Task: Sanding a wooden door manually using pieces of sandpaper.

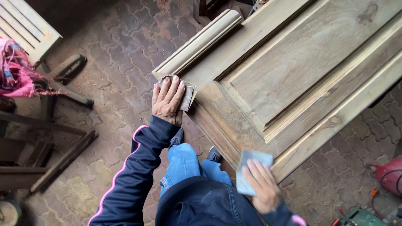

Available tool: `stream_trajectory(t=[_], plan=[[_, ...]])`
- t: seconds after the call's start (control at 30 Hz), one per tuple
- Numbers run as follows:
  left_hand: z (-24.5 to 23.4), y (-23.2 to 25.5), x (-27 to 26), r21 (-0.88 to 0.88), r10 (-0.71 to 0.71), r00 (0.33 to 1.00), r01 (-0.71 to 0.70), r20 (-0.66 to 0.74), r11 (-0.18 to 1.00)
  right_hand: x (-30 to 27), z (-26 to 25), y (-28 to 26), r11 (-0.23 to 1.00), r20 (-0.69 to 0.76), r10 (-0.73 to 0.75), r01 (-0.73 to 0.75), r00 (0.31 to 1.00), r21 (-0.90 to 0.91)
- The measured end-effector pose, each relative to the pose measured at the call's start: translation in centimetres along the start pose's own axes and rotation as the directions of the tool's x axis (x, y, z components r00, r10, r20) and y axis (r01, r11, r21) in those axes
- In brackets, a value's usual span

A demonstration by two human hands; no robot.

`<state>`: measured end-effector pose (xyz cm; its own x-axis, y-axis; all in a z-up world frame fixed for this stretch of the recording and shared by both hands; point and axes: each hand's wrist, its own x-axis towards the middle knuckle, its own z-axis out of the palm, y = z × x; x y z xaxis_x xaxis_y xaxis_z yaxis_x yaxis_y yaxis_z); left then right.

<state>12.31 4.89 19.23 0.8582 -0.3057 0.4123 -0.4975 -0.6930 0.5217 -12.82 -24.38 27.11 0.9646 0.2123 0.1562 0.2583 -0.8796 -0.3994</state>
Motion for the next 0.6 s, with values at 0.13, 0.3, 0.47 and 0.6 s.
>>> stream_trajectory(t=[0.13, 0.3, 0.47, 0.6], plan=[[-0.8, -0.7, 0.6, 0.058, 0.058, 0.997, -0.061, 0.061, 0.996, 8.6, 5.2, -2.7, 1.0, -0.142, 0.01, -0.007, 0.99, 0.027], [-2.5, -3.1, 3.0, 0.092, 0.189, 0.968, -0.206, 0.168, 0.974, 11.5, 6.2, -6.3, 0.997, -0.219, 0.037, -0.051, 0.975, -0.058], [-2.9, -6.6, 5.6, 0.049, 0.174, 0.972, -0.184, 0.16, 0.982, 2.0, 5.6, -6.8, 0.938, -0.244, 0.227, -0.279, 0.943, -0.208], [-1.9, -7.6, 5.8, -0.054, 0.202, 0.969, -0.196, 0.144, 0.979, 4.6, 8.1, -8.3, 0.898, -0.361, 0.297, -0.387, 0.884, -0.209]])
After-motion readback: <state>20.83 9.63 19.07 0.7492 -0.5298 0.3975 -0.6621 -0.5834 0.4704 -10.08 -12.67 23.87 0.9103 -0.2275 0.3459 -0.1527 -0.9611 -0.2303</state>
